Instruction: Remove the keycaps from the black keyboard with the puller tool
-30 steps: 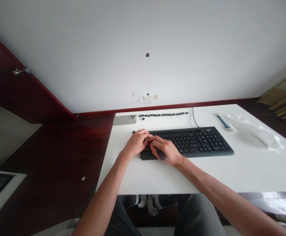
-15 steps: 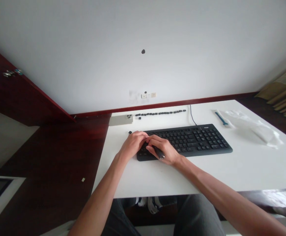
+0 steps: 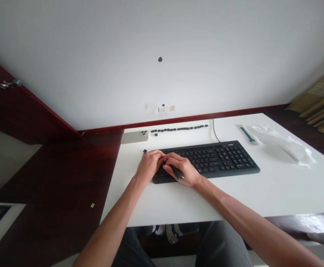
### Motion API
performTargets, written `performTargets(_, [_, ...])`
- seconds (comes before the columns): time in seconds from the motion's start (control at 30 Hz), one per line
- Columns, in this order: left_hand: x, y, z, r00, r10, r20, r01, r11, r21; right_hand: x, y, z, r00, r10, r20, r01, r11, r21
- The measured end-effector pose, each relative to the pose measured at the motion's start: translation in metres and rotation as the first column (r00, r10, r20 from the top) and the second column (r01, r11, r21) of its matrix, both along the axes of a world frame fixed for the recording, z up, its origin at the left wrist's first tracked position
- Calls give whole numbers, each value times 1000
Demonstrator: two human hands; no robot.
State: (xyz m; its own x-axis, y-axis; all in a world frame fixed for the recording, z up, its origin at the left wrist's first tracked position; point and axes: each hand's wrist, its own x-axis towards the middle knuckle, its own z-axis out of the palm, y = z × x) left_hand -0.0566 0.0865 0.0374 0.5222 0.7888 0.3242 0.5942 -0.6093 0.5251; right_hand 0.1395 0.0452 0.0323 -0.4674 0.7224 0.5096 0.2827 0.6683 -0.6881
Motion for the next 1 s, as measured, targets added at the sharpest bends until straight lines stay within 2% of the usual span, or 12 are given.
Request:
performTargets(0.17, [1, -1, -2, 999, 30, -21, -29, 999, 16, 0, 0, 0, 1000, 4, 7, -4, 1000, 19])
performTargets(1.0, [3, -5, 0, 996, 34, -87, -28, 998, 64, 0, -2, 0, 999, 7, 32, -9, 999, 50])
